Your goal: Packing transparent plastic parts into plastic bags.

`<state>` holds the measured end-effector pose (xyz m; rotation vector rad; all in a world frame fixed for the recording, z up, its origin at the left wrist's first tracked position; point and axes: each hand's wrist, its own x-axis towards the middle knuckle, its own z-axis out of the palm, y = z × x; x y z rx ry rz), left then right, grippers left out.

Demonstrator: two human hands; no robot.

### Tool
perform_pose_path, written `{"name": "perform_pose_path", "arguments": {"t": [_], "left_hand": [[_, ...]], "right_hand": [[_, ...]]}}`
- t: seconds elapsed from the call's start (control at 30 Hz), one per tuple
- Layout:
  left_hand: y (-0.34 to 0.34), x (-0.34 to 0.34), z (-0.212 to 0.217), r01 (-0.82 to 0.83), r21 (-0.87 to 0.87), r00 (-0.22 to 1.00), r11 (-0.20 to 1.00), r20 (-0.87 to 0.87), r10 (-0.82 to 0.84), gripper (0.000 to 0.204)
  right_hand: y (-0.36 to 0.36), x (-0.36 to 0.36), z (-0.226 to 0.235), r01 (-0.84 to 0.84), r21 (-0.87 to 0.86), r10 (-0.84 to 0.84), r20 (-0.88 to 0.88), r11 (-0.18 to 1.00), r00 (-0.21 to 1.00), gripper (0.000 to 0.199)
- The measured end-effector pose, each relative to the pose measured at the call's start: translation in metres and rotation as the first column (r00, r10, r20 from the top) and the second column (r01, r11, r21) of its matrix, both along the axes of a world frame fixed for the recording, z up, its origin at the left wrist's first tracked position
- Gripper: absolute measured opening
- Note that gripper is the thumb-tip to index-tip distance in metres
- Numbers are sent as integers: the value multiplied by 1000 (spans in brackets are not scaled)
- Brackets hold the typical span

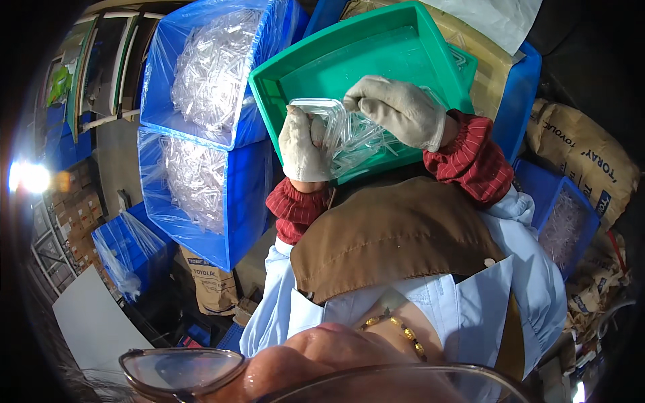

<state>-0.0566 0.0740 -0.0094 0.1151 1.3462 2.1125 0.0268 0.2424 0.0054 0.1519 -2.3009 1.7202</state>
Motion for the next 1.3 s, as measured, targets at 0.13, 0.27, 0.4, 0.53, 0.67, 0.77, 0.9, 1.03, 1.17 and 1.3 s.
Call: {"name": "perform_pose_path", "arguments": {"t": [0.13,0.27,0.4,0.53,0.67,0.77,0.9,1.03,1.17,1.3], "left_hand": [[-2,1,-3,22,-48,1000,999,-9,-22,33],[-4,2,0,35,-75,999,997,-10,-35,33],[-8,2,-11,90,-120,996,989,-6,-92,34],[-16,-4,-13,152,-177,987,972,-29,-160,35],[-21,-1,-22,190,-78,971,979,-130,-199,37],[-19,12,-17,292,-134,905,947,-283,-319,32],[-15,1,-4,91,43,994,995,55,-93,30],[-26,-9,-7,13,-31,999,999,-35,-14,30],[-56,-8,-6,223,-215,954,951,-151,-258,30],[-85,-8,-16,275,-136,932,952,-206,-299,34]], "right_hand": [[-1,-3,-2,-86,56,90,-92,995,992,23],[-3,-3,-1,-104,3,104,-89,995,991,30],[-7,-2,-2,-87,-36,86,-23,996,996,22],[-12,-4,-3,-63,-56,61,-29,996,998,19],[-14,-23,-24,-8,31,8,-1,999,1000,21],[-17,-32,-21,7,-50,-6,16,999,1000,28],[-12,-25,8,38,-305,81,366,952,927,35],[-19,-31,0,-31,-380,167,331,925,929,32],[-10,-52,5,30,-316,169,584,948,794,29],[-15,-104,-46,-179,476,-151,575,861,804,35]]}}
